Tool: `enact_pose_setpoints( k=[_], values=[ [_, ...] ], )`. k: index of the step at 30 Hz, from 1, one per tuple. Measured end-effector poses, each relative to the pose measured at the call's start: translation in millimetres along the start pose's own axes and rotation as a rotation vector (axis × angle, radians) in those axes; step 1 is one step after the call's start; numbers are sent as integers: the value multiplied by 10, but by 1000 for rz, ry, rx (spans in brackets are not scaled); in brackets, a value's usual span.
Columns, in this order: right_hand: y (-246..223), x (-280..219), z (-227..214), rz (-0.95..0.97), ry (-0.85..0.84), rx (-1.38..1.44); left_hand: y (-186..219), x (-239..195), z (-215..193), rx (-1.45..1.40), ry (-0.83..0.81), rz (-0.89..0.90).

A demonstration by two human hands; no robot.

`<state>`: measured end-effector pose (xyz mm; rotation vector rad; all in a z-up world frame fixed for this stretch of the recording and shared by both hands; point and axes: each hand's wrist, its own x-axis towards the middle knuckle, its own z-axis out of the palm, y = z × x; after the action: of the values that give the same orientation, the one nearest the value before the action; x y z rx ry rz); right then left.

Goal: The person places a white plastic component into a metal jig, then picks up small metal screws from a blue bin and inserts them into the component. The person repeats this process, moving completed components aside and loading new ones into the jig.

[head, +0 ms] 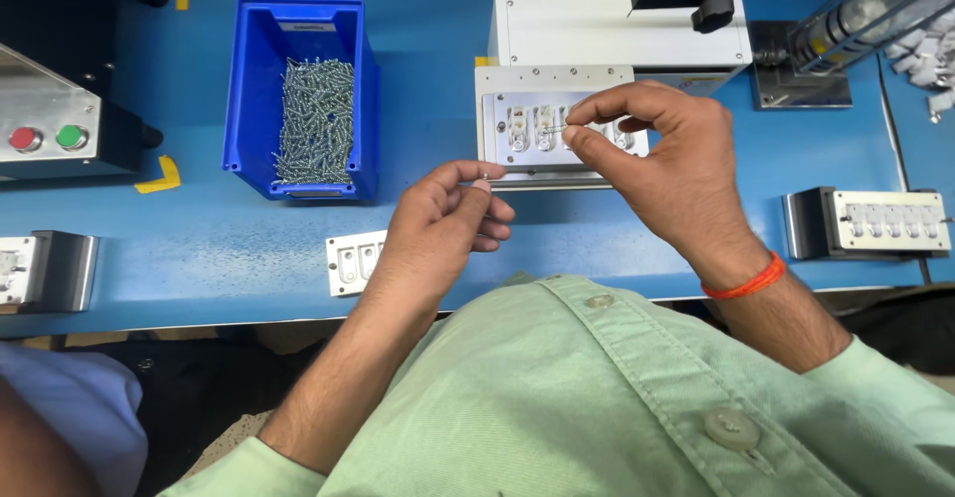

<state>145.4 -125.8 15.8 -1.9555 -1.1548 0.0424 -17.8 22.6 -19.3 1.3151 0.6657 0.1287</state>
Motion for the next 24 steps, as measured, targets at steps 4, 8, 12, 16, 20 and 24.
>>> enact_pose_setpoints(
  k=[4, 8, 12, 16, 20, 24],
  values=[
    [189, 116, 39, -72, 6, 6, -12, 32, 173, -20, 56, 16],
    [349, 274, 100, -95, -38, 23, -57, 66, 345, -149, 127, -18],
    [477, 487, 195, -310, -94, -53, -96, 34, 463, -211, 201, -51],
    [501, 595, 284, -347, -221, -185, -105, -22, 466, -238, 259, -37],
    [461, 676, 321, -357, -243, -230, -98, -34, 400, -223, 291, -42],
    [406, 779, 343, -255, -337, -305, -93, -5, 326, -213, 288, -42]
  ],
)
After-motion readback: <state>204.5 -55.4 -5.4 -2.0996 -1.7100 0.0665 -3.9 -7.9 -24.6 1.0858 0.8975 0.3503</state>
